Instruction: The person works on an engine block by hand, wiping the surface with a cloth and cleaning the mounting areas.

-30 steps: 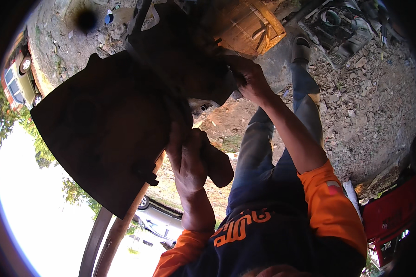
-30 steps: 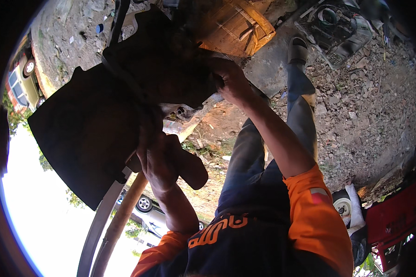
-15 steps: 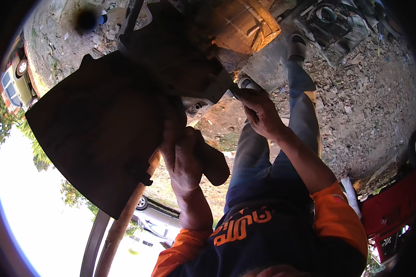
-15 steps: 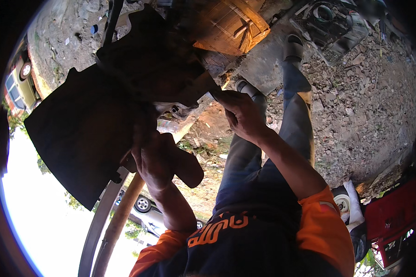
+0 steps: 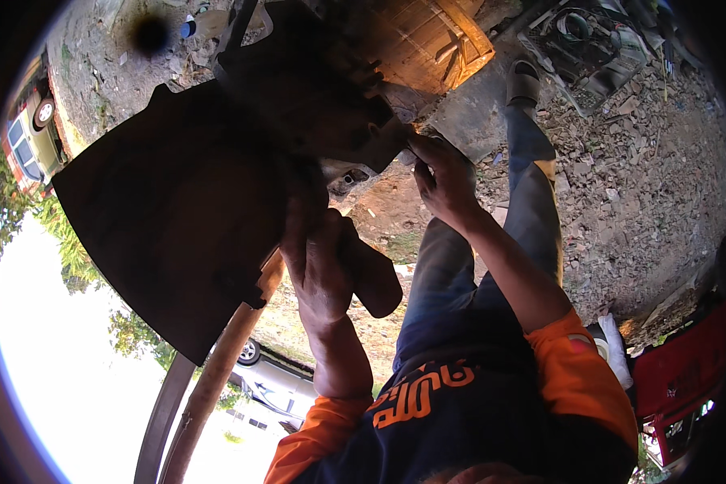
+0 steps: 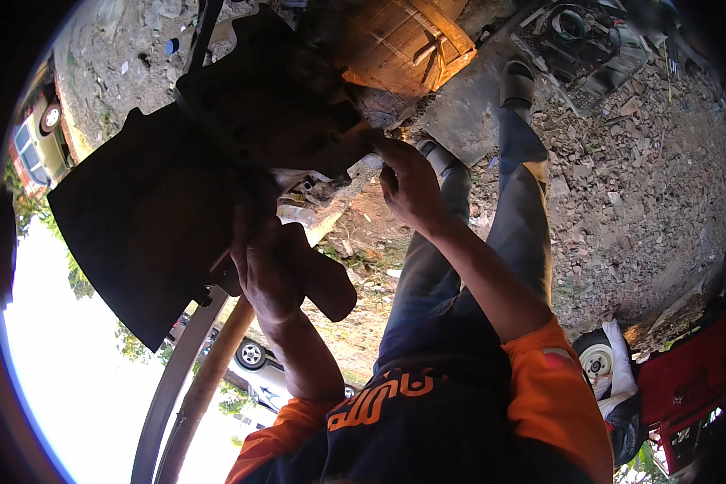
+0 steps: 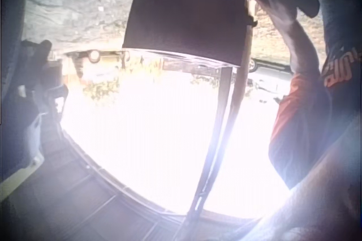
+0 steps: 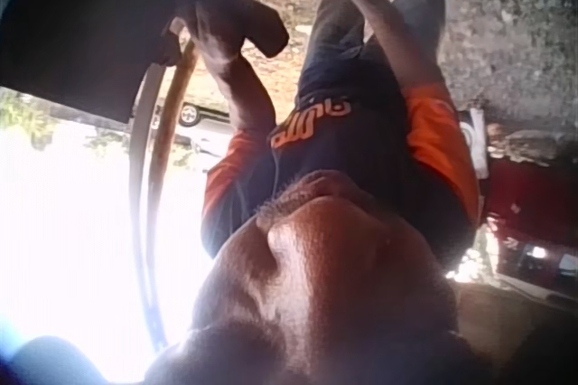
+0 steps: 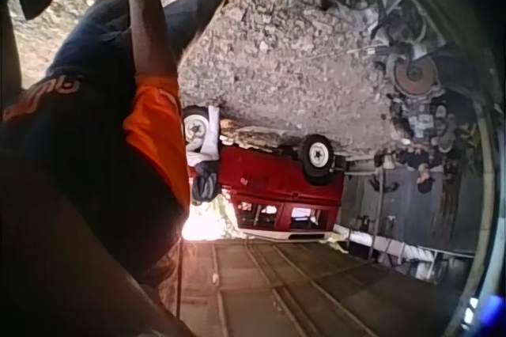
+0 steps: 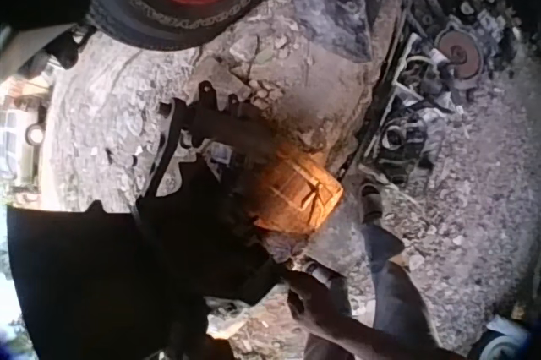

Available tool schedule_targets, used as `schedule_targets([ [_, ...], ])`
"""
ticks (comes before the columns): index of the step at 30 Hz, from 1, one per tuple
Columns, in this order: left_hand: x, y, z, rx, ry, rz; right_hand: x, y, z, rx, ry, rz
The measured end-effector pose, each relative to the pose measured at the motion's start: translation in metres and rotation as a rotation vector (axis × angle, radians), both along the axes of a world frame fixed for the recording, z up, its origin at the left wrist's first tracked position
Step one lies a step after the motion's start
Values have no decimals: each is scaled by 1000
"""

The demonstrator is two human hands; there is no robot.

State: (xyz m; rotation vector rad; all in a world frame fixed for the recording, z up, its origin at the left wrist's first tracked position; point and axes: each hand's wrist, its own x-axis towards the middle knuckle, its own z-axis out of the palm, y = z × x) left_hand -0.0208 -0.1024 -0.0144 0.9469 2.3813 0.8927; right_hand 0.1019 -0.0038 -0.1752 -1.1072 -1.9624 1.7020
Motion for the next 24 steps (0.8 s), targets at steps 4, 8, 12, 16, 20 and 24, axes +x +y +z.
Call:
schedule_targets([
  [4,-6,18,6,2,-69,48,-15,5,25,46,193,-2],
  [8,7,1,1,59,-234,355,-12,11,38,49,289,-9],
  [12,0,8,1,-8,180,-95,-7,15,-2,-102,12,47],
  [16,-1,10,3,1,272,-224,-11,6,28,178,199,33],
  [20,-4,2,-2,-22,381,-232,-13,7,5,72,201,-27],
  [24,7,21,7,25,-164,275,-14,11,-13,-2,28,48],
])
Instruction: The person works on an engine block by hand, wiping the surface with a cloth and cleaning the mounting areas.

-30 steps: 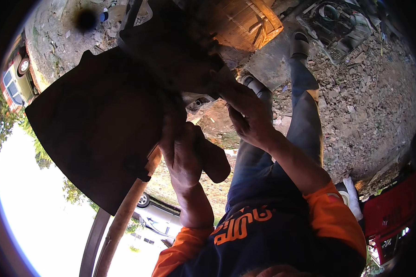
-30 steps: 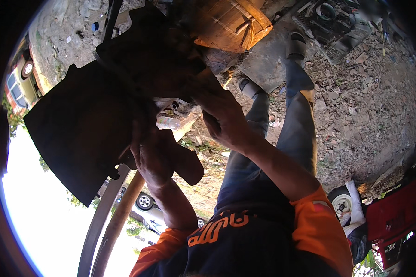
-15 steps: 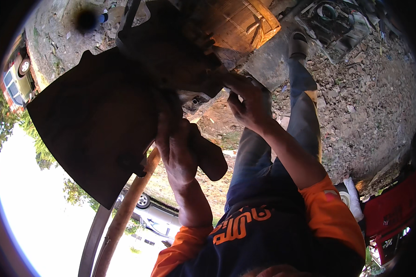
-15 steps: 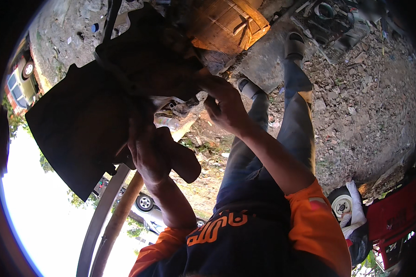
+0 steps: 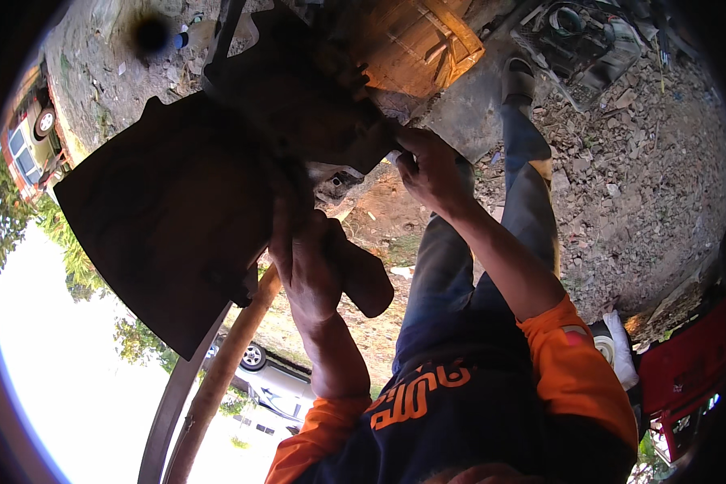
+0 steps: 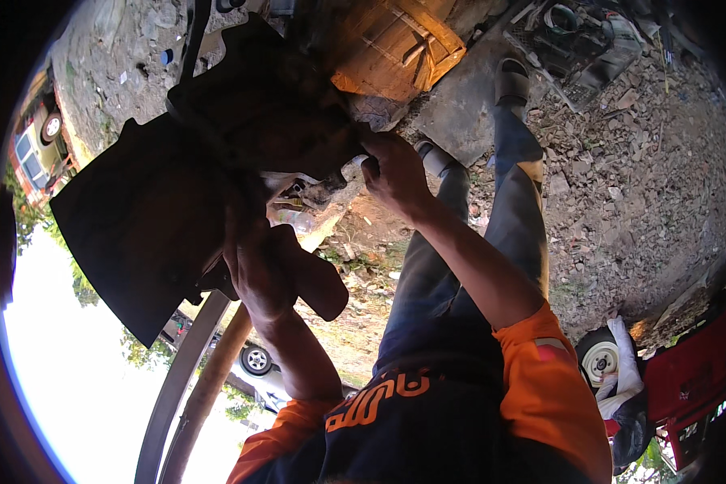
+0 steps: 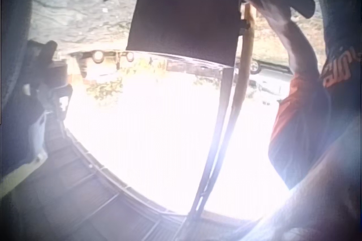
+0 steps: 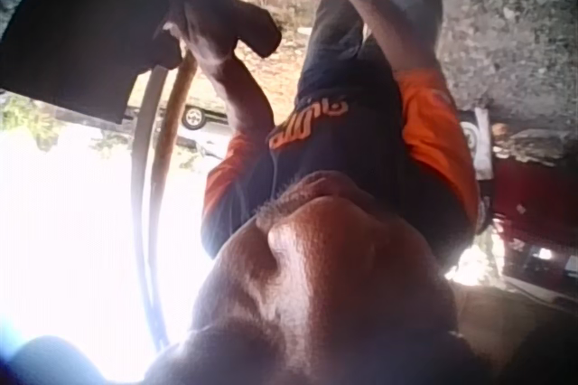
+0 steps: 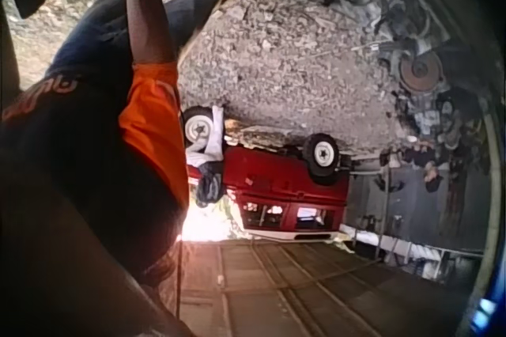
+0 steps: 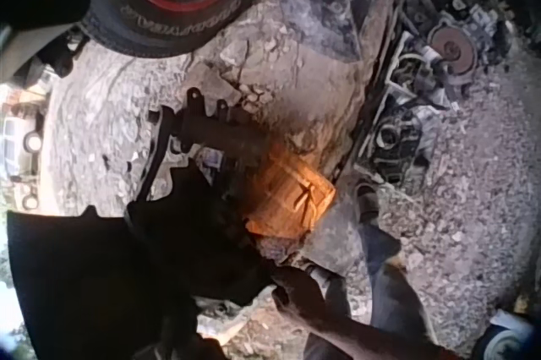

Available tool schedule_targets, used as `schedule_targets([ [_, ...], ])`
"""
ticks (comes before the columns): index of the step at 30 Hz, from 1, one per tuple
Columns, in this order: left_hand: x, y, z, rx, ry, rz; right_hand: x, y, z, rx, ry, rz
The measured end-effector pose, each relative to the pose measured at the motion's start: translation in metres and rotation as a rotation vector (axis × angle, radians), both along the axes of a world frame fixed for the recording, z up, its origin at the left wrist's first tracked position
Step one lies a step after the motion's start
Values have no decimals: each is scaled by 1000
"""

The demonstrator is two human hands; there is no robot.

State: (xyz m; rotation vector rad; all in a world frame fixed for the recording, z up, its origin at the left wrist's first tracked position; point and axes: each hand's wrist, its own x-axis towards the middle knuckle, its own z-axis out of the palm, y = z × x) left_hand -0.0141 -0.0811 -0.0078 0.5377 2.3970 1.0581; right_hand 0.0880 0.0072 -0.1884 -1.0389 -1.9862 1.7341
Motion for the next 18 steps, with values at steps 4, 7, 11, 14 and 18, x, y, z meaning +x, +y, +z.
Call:
schedule_targets([
  [4,0,6,1,28,-145,66,-2,1,67,57,267,-21],
  [7,-1,10,4,103,-278,103,2,0,66,103,313,-31],
  [11,-4,10,4,131,-259,30,-2,0,23,29,31,-51],
  [14,-5,2,-2,50,-97,-74,-3,0,41,18,217,-59],
  [18,-3,9,5,171,-292,66,-4,-1,53,81,357,-120],
])
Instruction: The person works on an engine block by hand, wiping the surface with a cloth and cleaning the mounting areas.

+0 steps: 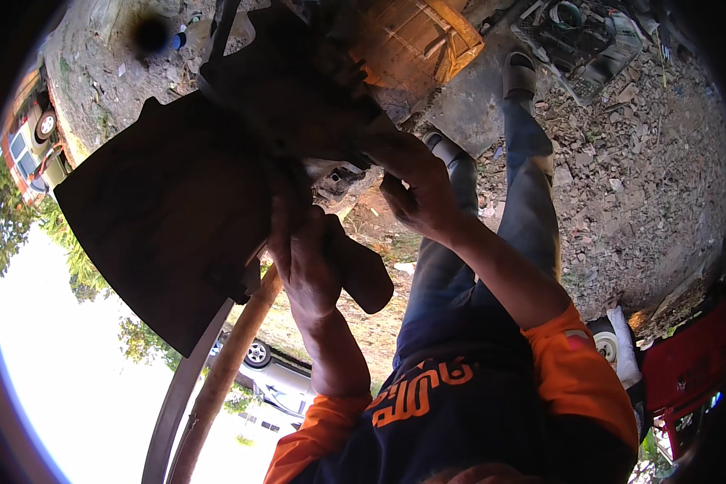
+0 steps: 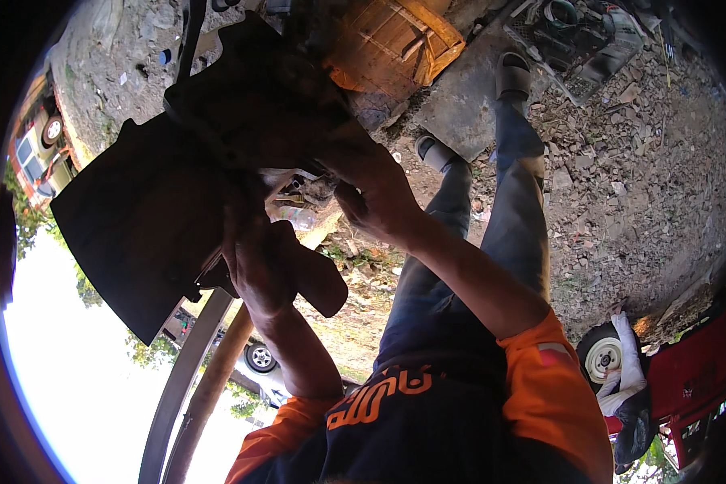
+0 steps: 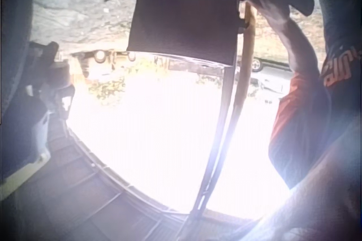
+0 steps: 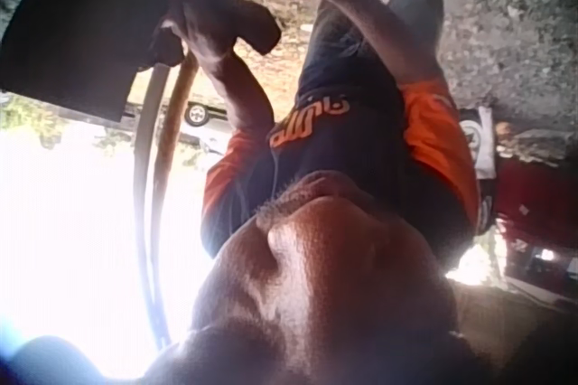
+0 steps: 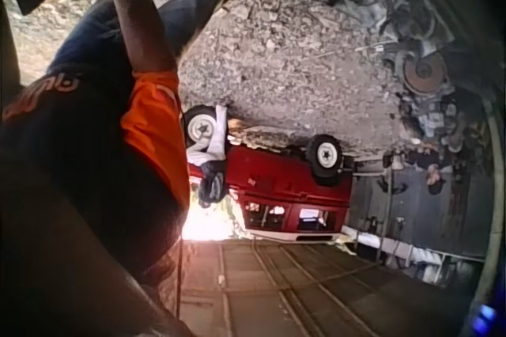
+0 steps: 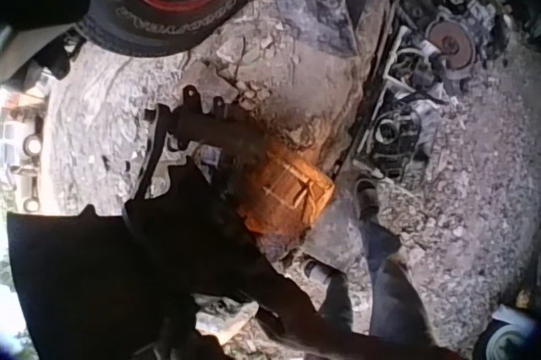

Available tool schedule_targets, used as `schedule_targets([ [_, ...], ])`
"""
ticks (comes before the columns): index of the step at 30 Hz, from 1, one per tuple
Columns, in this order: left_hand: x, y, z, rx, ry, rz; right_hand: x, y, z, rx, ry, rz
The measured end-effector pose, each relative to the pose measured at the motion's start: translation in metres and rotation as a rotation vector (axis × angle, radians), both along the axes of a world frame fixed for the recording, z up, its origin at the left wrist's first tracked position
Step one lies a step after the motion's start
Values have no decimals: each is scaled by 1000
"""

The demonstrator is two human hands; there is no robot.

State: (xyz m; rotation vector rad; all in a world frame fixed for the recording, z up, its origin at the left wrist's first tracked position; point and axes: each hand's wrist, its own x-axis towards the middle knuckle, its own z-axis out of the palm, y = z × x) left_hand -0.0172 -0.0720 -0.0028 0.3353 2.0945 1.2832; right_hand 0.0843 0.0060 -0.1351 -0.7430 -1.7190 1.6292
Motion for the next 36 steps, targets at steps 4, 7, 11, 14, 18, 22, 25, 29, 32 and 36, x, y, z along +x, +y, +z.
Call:
schedule_targets([
  [4,4,-3,-4,-54,75,62,12,7,-35,-108,-375,138],
  [7,3,-3,-3,-18,19,103,13,14,-26,-32,-295,57],
  [11,0,-25,-21,23,356,-191,5,6,-9,94,-148,98],
  [14,-9,-30,-22,-72,749,-449,5,8,-20,104,-159,72],
  [18,-1,-5,-3,-58,255,-121,10,-2,0,60,-181,87],
  [22,-7,-14,-13,-92,387,-238,8,-7,26,53,-76,111],
  [25,7,12,6,-98,-32,166,13,-25,-30,124,-138,-2],
  [29,5,8,5,-77,-35,142,26,-27,-73,-48,-409,80],
  [32,-4,-12,-6,-213,485,-272,35,-34,-73,-100,-478,121],
  [36,-3,-14,-8,-158,403,-212,37,-23,-30,-89,-446,100],
])
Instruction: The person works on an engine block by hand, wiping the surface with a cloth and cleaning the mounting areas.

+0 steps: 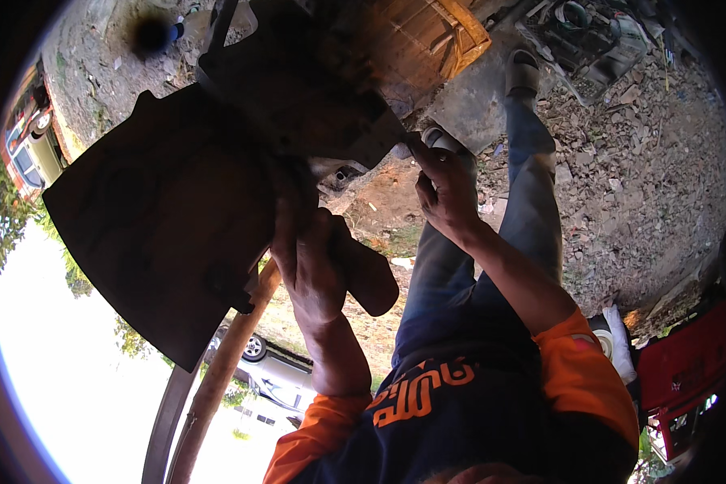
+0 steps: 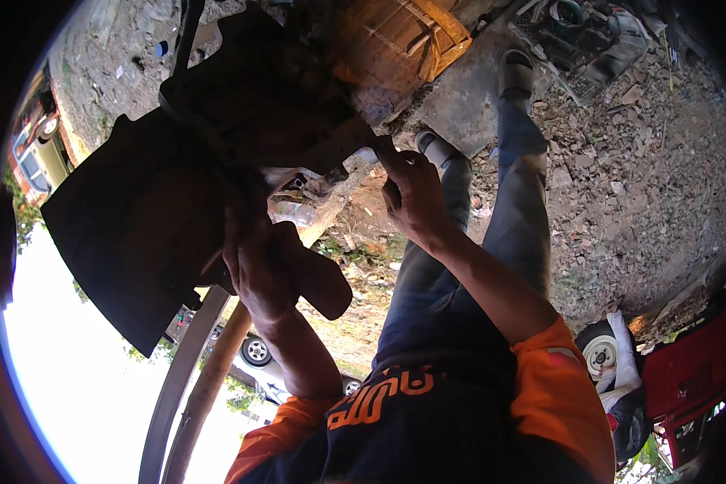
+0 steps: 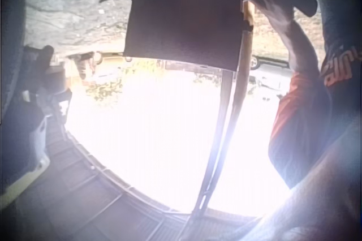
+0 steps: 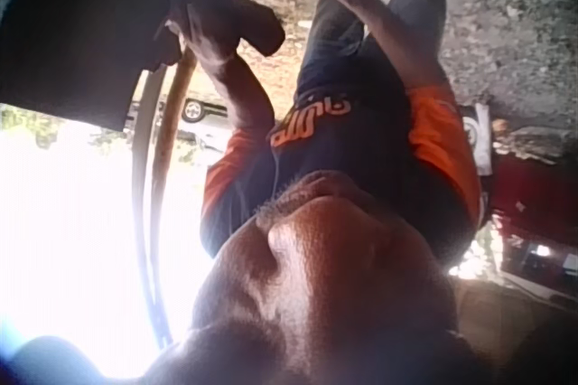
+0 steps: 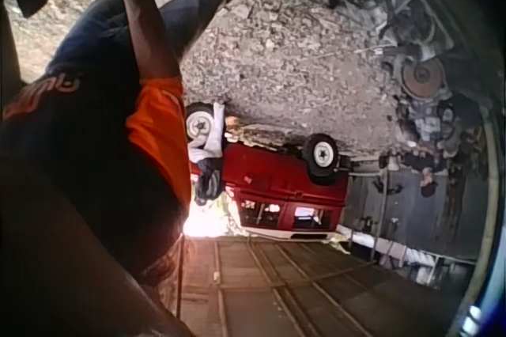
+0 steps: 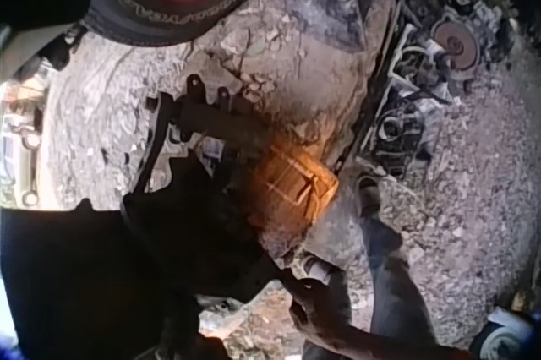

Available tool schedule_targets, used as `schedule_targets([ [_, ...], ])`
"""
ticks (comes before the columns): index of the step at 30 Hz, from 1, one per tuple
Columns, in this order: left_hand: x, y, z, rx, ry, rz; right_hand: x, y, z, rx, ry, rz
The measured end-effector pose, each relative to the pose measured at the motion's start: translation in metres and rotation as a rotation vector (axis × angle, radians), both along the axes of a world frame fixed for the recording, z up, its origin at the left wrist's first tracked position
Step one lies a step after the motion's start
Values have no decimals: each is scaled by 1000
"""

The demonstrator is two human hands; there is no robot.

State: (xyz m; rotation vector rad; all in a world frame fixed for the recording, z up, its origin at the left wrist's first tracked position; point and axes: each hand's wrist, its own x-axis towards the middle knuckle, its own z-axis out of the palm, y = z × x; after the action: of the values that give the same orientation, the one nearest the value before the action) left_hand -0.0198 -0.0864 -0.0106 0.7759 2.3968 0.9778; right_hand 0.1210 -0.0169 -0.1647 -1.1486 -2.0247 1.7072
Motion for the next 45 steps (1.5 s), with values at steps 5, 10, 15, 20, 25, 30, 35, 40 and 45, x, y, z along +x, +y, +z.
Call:
schedule_targets([
  [5,-1,1,-1,126,-127,24,-21,13,-15,85,58,34],
  [10,-3,1,-8,94,96,-151,-31,13,27,207,248,29],
  [15,2,14,9,146,-391,218,-17,6,-9,148,243,-71],
  [20,6,22,13,67,-421,317,-31,15,3,124,204,0],
  [25,6,18,7,102,-426,366,-9,-6,10,108,332,-44],
  [30,1,2,6,59,-397,289,-24,13,35,-43,72,21],
  [35,-3,-1,5,-6,-250,128,-31,7,61,115,403,-21],
  [40,-6,-3,-9,-25,148,-168,-41,19,82,19,295,-15],
  [45,-3,5,-5,-108,-21,-111,-59,38,91,119,478,54],
])
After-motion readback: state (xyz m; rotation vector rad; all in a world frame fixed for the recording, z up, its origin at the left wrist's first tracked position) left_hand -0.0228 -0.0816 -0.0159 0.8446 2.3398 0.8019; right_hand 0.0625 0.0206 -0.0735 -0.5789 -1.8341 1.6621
